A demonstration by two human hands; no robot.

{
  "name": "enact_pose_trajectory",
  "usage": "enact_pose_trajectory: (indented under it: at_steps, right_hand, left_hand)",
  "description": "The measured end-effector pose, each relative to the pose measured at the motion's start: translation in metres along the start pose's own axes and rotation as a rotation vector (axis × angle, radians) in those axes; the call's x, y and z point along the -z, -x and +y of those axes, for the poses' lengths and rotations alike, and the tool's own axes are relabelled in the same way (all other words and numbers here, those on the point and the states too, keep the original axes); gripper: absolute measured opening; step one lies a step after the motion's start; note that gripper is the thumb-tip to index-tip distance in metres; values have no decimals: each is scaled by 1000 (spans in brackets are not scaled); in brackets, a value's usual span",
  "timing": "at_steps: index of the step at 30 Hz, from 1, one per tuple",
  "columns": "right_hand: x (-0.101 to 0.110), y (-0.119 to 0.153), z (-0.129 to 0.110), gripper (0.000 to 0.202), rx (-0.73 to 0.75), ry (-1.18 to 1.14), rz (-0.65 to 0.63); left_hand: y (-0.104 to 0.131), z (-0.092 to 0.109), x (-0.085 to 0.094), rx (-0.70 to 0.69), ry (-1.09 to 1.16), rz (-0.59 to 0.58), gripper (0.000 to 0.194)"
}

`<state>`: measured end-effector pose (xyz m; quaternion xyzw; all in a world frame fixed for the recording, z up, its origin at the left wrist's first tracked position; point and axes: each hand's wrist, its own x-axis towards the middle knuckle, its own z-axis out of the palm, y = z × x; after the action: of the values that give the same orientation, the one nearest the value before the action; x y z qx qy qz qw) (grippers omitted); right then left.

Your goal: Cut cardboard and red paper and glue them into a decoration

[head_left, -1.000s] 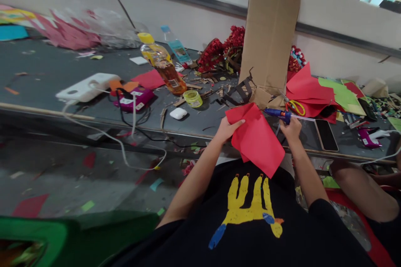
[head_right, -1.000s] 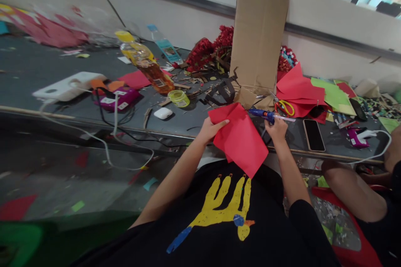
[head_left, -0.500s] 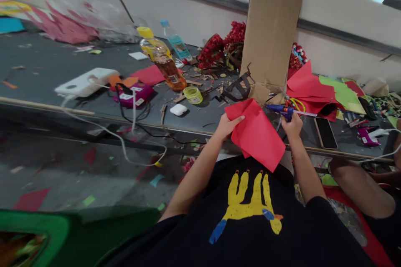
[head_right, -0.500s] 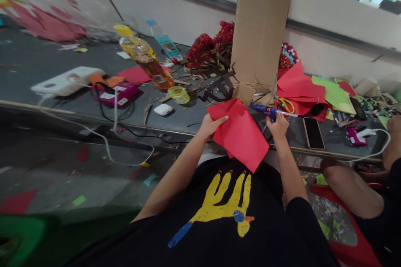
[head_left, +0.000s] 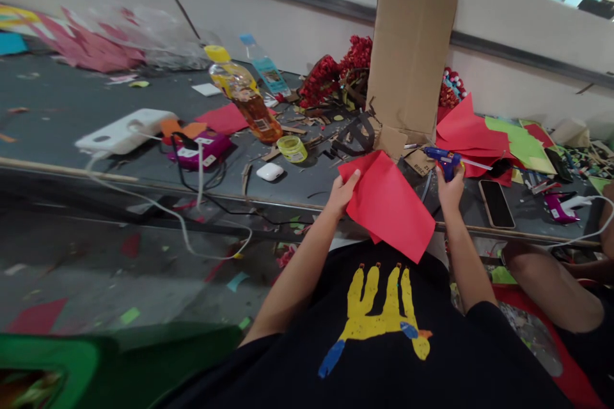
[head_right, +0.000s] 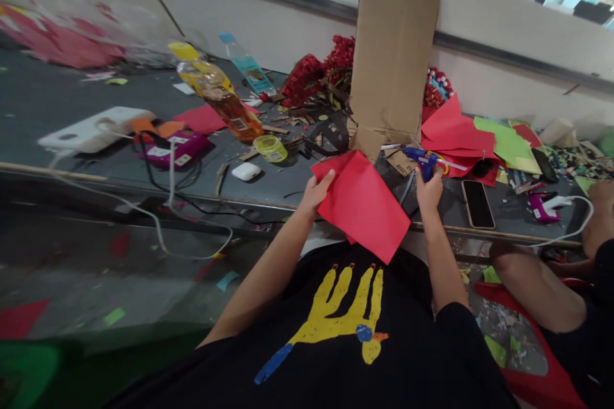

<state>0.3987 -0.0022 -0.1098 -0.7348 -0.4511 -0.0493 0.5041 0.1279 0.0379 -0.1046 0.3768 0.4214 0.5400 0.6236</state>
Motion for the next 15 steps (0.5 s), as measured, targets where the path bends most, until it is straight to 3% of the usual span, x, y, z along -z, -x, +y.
enact_pose_trajectory:
  at_steps: [4, 12, 15]
  right_hand:
    - [-4, -4, 12, 43, -29, -170, 31]
    - [-14, -10, 31, 40, -24, -219, 52]
    - [-14, -12, 36, 43, -125, -319, 24]
  left_hand:
    - [-3, -2, 3, 33, -12, -4, 62]
    - [-8, -5, 8, 25, 1, -5, 58]
    - [-6, -6, 6, 2, 25, -7, 59]
